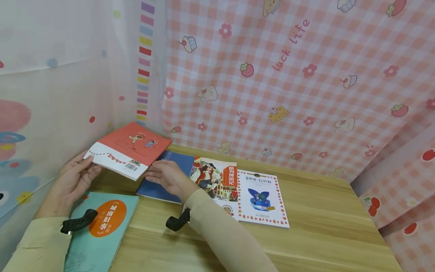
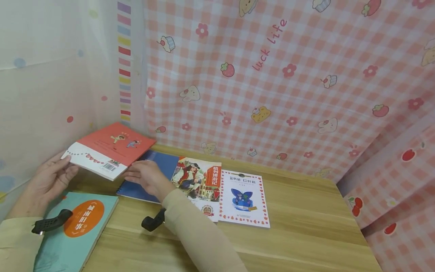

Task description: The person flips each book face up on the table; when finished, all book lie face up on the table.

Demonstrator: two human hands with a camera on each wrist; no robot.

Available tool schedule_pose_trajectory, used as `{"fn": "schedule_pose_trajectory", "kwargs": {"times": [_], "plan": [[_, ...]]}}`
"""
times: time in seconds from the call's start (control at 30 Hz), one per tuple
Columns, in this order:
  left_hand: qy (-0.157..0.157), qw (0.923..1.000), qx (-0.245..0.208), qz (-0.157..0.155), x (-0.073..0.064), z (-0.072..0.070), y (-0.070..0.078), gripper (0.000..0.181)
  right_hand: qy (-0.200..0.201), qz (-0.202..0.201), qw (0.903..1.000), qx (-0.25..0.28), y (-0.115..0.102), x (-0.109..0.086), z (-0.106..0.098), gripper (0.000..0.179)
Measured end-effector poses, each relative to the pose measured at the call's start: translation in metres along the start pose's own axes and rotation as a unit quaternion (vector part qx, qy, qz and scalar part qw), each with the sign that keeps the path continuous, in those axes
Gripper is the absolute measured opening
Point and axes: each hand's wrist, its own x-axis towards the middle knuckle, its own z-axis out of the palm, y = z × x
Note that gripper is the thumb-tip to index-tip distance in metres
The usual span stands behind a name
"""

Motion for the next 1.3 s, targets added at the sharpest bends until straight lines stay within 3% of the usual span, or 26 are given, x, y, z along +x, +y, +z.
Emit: {"fn": "schedule_pose_trajectory", "kwargs": {"times": [0.6,1.0,1.3], "plan": [[-0.04,0.9992,0.005,0.005,-0.001,0.003,0.0,0.033,0.013,-0.014,0.9998,-0.01,-0.007,-0.004,-0.002,0.02],[-0.046,0.9987,0.023,-0.004,-0.002,0.001,-0.001,0.034,0.018,-0.024,0.9992,-0.025,-0.014,-0.004,-0.01,0.022],[-0.067,0.9977,0.005,-0.003,-0.002,0.003,-0.001,0.037,0.018,-0.037,0.9988,-0.027,-0.019,-0.003,-0.014,0.024]]}}
